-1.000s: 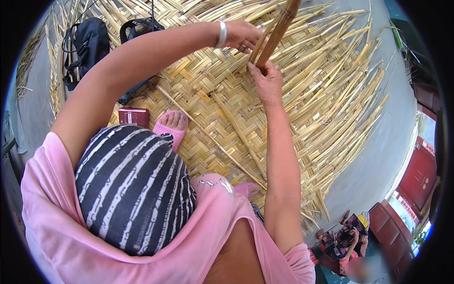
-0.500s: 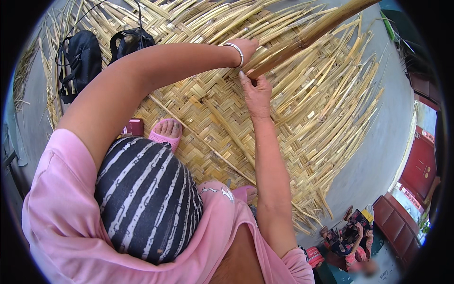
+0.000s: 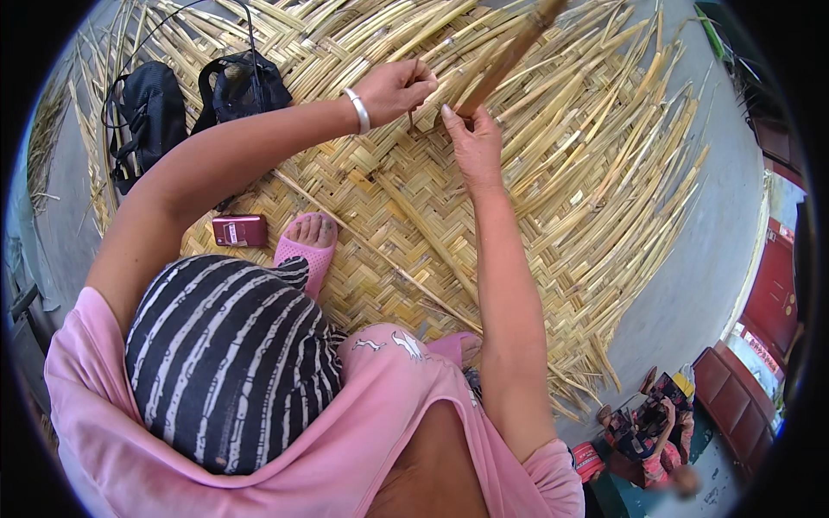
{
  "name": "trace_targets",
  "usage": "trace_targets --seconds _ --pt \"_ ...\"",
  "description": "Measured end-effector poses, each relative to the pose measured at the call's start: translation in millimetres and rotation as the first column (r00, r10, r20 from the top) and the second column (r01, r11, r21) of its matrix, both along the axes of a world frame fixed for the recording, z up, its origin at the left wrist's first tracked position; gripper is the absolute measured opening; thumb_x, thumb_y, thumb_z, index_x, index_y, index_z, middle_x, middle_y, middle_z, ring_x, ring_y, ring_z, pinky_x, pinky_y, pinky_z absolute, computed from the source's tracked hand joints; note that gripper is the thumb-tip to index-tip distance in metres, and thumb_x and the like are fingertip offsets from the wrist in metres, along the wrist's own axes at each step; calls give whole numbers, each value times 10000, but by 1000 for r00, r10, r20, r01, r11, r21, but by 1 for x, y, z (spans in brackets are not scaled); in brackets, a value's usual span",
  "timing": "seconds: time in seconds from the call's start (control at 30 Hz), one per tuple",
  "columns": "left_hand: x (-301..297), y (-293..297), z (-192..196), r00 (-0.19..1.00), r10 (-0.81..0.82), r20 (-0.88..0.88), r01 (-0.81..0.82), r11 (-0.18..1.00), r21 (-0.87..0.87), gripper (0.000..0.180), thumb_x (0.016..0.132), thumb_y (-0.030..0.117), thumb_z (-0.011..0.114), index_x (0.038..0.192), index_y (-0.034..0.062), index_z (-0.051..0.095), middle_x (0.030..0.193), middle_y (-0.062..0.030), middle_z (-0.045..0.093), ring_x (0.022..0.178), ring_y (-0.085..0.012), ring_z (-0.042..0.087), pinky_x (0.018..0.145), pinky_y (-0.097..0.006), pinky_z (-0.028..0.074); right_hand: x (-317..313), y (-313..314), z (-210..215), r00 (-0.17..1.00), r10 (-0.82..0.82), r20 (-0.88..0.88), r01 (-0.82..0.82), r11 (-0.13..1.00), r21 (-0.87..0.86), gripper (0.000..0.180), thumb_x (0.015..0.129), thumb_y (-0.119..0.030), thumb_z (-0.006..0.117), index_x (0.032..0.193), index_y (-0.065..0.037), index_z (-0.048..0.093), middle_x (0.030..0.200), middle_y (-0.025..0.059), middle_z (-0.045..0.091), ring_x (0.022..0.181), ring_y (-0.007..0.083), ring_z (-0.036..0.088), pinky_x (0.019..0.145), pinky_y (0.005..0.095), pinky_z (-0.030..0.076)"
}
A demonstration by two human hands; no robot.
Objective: The person sits on the floor and weaves a large flat mat or basket base using dried palm leaves. They interlace the leaves by hand, periodically adjusting the weave and adding new strands to expand the pattern.
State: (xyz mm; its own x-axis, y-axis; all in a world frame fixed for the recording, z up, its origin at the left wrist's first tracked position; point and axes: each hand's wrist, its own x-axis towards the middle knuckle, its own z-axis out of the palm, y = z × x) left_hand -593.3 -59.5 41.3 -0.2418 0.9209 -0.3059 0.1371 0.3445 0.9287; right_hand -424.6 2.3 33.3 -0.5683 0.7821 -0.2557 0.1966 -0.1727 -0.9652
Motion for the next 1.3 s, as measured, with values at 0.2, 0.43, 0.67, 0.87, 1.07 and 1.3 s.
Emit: trace_targets --seconds 0.2,0.43,0.67,0.87,1.07,1.3 --pt "-13 -20 35 885 -73 -459 240 918 317 410 901 233 604 1222 11 481 978 -77 595 924 -130 580 783 -274 487 -13 5 -2 989 -129 69 124 990 65 232 856 -163 649 1032 -28 582 856 28 630 708 77 560 623 235 462" --pt "-108 -7 -7 835 550 9 -550 835 -11 286 914 336 560 930 51 572 843 -64 648 697 -116 628 576 -215 494 -16 -20 6 955 -51 293 -5 982 188 212 853 -102 589 1048 -21 583 976 97 627 847 189 633 748 305 507" --pt "-146 -27 -30 694 675 251 -532 715 -454 296 924 267 513 1049 -2 515 909 -106 635 756 -196 655 572 -297 545 -64 0 5 641 159 751 -556 771 311 402 847 -226 612 1179 -16 522 1161 172 539 1055 331 557 907 414 454" --pt "-131 -4 -11 816 470 337 -343 862 -372 253 938 171 452 1092 -22 513 956 -138 639 804 -235 664 648 -321 563 -74 9 15 572 180 800 -508 844 174 279 805 -343 653 935 -99 614 945 125 580 868 307 595 753 417 465" --pt "-115 52 -24 999 35 34 -24 962 -272 277 904 147 515 1134 -1 558 998 -97 652 897 -151 644 664 -288 536 -65 -2 8 668 30 743 -405 853 330 300 829 -394 595 913 -108 621 860 140 606 822 333 603 723 430 460" --pt "-91 90 -11 788 -434 -436 211 856 -472 594 759 401 707 1146 -21 552 833 -131 657 659 -186 620 545 -322 485 -52 2 -7 842 -139 521 -27 954 298 294 849 -338 555 909 -58 617 772 177 638 783 361 612 705 425 461"
